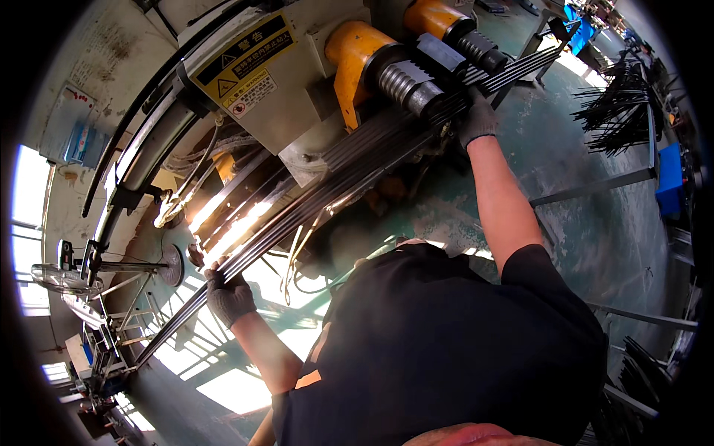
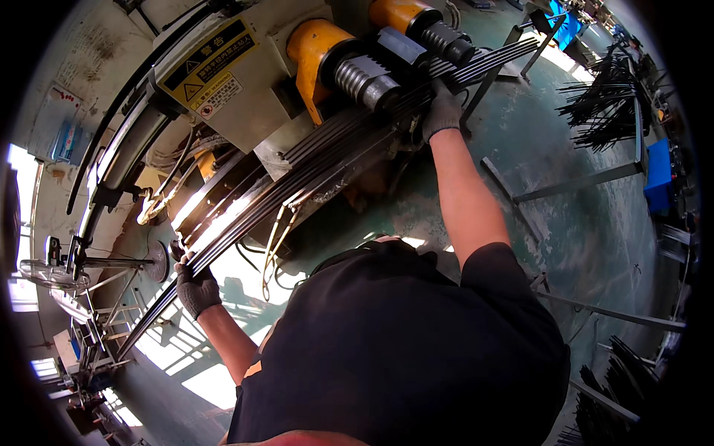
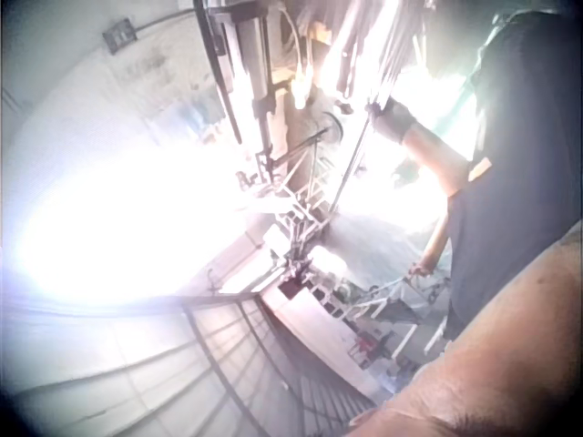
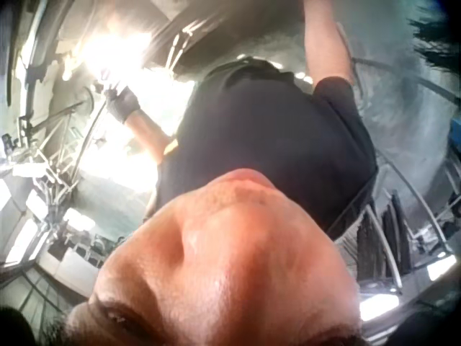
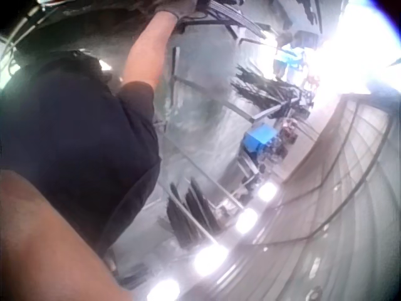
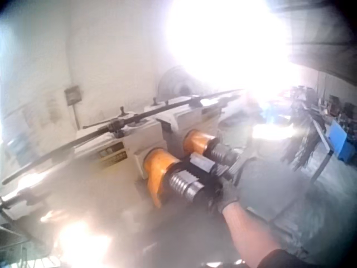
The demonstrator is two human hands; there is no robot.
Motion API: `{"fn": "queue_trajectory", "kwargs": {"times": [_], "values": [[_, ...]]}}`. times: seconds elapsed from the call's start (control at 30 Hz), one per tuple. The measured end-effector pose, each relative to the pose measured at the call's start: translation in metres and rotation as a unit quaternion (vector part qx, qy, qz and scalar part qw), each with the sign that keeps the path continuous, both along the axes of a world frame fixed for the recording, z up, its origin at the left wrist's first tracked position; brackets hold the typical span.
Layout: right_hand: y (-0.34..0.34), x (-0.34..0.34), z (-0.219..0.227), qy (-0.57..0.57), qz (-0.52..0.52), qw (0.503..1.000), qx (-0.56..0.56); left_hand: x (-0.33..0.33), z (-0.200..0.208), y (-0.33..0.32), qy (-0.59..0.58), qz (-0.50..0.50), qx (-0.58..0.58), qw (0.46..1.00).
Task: The person repeatedly feeds bundles of long metal rods into a bending machine, operates the machine to bend them, and then removes the bent rods to place them on a nearby rack. The process is repeated continuously throughout the clip.
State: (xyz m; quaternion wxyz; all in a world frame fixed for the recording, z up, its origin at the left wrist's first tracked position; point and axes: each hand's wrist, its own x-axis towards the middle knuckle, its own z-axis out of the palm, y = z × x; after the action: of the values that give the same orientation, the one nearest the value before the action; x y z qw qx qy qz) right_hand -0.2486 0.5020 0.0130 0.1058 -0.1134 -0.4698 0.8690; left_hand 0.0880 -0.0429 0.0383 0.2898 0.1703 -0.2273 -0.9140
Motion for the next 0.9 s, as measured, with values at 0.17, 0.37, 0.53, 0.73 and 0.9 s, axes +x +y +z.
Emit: {"fn": "queue_trajectory", "kwargs": {"times": [0.17, 0.37, 0.53, 0.73, 0.9], "values": [[-0.020, -0.023, 0.017, -0.050, 0.014, 0.993, -0.103, -0.033, -0.033, 0.014, -0.122, 0.074, 0.023, 0.989], [-0.032, -0.045, -0.004, -0.118, -0.058, 0.985, 0.108, -0.086, -0.023, 0.076, -0.176, 0.008, 0.012, 0.984], [-0.010, -0.064, -0.035, -0.053, -0.058, 0.800, 0.595, -0.109, -0.025, 0.131, -0.213, -0.080, -0.254, 0.940], [-0.007, -0.067, -0.023, -0.099, -0.006, 0.935, 0.340, -0.102, -0.018, 0.095, -0.070, -0.049, -0.091, 0.992], [-0.016, -0.065, -0.024, -0.152, 0.004, 0.987, 0.048, -0.075, -0.032, 0.032, -0.044, 0.001, 0.036, 0.998]]}}
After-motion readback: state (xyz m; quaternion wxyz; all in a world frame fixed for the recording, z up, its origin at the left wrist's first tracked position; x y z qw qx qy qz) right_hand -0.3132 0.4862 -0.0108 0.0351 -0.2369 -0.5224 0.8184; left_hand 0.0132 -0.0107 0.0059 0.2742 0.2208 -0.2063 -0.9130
